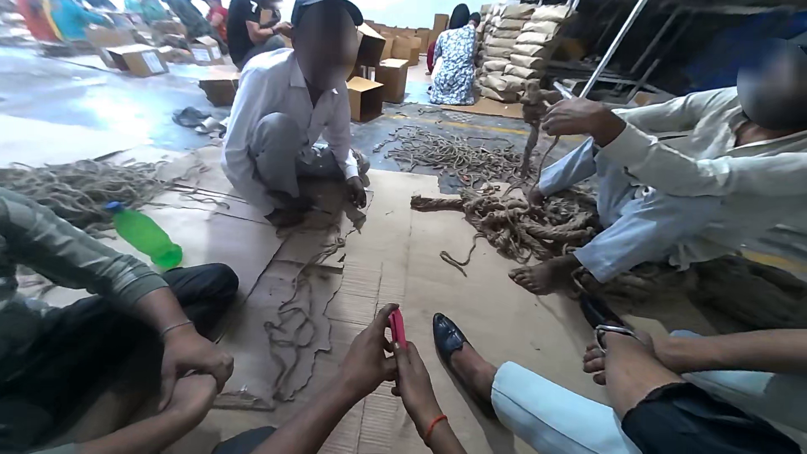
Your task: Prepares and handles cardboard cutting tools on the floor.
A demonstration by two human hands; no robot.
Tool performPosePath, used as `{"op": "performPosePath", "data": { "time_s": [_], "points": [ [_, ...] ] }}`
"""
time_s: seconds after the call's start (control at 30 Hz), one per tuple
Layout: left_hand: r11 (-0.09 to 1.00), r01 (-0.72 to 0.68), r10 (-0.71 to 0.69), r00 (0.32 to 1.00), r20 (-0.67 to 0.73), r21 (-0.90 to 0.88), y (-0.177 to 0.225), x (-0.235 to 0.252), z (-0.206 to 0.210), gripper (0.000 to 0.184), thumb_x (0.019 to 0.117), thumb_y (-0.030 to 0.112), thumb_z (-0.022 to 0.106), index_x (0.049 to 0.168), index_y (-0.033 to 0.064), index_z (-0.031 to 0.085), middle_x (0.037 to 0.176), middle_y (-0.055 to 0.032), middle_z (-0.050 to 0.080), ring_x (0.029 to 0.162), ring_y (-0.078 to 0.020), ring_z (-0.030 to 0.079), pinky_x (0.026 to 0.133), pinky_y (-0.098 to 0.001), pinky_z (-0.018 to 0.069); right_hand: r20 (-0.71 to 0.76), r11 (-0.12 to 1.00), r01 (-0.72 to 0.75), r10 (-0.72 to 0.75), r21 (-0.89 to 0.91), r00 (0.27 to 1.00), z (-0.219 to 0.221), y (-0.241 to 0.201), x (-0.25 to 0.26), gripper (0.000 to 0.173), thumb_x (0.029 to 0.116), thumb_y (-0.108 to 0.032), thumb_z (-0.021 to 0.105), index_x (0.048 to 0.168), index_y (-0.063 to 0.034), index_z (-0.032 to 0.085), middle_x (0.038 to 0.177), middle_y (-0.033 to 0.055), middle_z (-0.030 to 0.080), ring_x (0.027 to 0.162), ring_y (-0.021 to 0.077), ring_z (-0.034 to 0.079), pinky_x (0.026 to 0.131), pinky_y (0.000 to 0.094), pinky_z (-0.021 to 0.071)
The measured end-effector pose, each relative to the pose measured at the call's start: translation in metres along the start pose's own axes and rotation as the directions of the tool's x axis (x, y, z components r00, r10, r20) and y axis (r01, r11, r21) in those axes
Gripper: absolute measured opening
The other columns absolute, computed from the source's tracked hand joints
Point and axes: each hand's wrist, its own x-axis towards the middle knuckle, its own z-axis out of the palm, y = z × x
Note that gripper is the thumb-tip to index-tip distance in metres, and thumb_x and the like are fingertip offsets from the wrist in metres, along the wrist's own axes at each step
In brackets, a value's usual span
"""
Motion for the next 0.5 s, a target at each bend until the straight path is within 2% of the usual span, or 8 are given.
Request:
{"op": "performPosePath", "data": {
  "time_s": [0.1,0.17,0.27,0.33,0.43,0.5],
  "points": [
    [0.999,0.022,-0.023,0.999,-0.023,-0.046,-0.003,0.003,0.001,0.092,0.0799,0.023,0.081,0.158,0.0160,0.032,0.125,-0.0114,0.065,0.083,-0.0187,0.070,0.076,-0.0392,0.0600,-0.009,1.000,0.006,-0.006,0.013,1.000,0.000,0.000,-0.002,0.043,0.1119,-0.036,0.037,0.133,-0.0017,0.051,0.093,0.0137,0.064,0.075,0.0234,0.065,0.067,0.0417,0.0555],
    [0.995,0.038,-0.042,0.998,-0.047,-0.093,-0.006,0.005,-0.002,0.087,0.0823,0.023,0.080,0.156,0.0151,0.035,0.121,-0.0115,0.067,0.083,-0.0191,0.071,0.076,-0.0382,0.0608,-0.001,0.999,0.030,-0.030,0.041,1.000,-0.001,-0.001,-0.004,0.044,0.1122,-0.037,0.035,0.133,-0.0026,0.052,0.093,0.0114,0.063,0.071,0.0204,0.064,0.063,0.0385,0.0542],
    [0.986,0.102,-0.118,0.986,-0.118,-0.135,-0.006,0.009,-0.009,0.064,0.0938,0.020,0.068,0.152,0.0115,0.043,0.113,-0.0116,0.069,0.086,-0.0197,0.071,0.080,-0.0381,0.0592,0.019,0.993,0.086,-0.087,0.086,0.996,-0.001,-0.003,-0.004,0.039,0.1125,-0.031,0.035,0.131,-0.0027,0.054,0.094,0.0068,0.069,0.066,0.0139,0.062,0.056,0.0300,0.0504],
    [0.979,0.131,-0.156,0.974,-0.162,-0.157,-0.007,0.010,-0.012,0.053,0.0995,0.019,0.060,0.150,0.0112,0.046,0.107,-0.0100,0.069,0.082,-0.0178,0.069,0.076,-0.0362,0.0579,0.048,0.985,0.120,-0.126,0.121,0.991,-0.001,-0.003,-0.002,0.033,0.1117,-0.024,0.039,0.129,-0.0010,0.055,0.094,0.0061,0.071,0.062,0.0118,0.061,0.053,0.0270,0.0491],
    [0.969,0.140,-0.184,0.960,-0.212,-0.206,-0.008,0.009,-0.014,0.049,0.1019,0.018,0.057,0.149,0.0121,0.047,0.104,-0.0092,0.068,0.080,-0.0163,0.067,0.072,-0.0340,0.0577,0.110,0.968,0.106,-0.134,0.229,0.985,0.002,-0.004,-0.002,0.030,0.1108,-0.017,0.040,0.131,0.0008,0.055,0.097,0.0080,0.072,0.067,0.0114,0.064,0.057,0.0257,0.0513],
    [0.960,0.140,-0.202,0.945,-0.256,-0.242,-0.009,0.010,-0.015,0.048,0.1018,0.017,0.058,0.149,0.0119,0.048,0.103,-0.0096,0.067,0.079,-0.0164,0.067,0.071,-0.0338,0.0579,0.172,0.950,0.041,-0.098,0.308,0.980,0.001,-0.008,-0.004,0.034,0.1115,-0.018,0.038,0.138,-0.0011,0.051,0.105,0.0117,0.072,0.075,0.0164,0.070,0.061,0.0289,0.0562]
  ]
}}
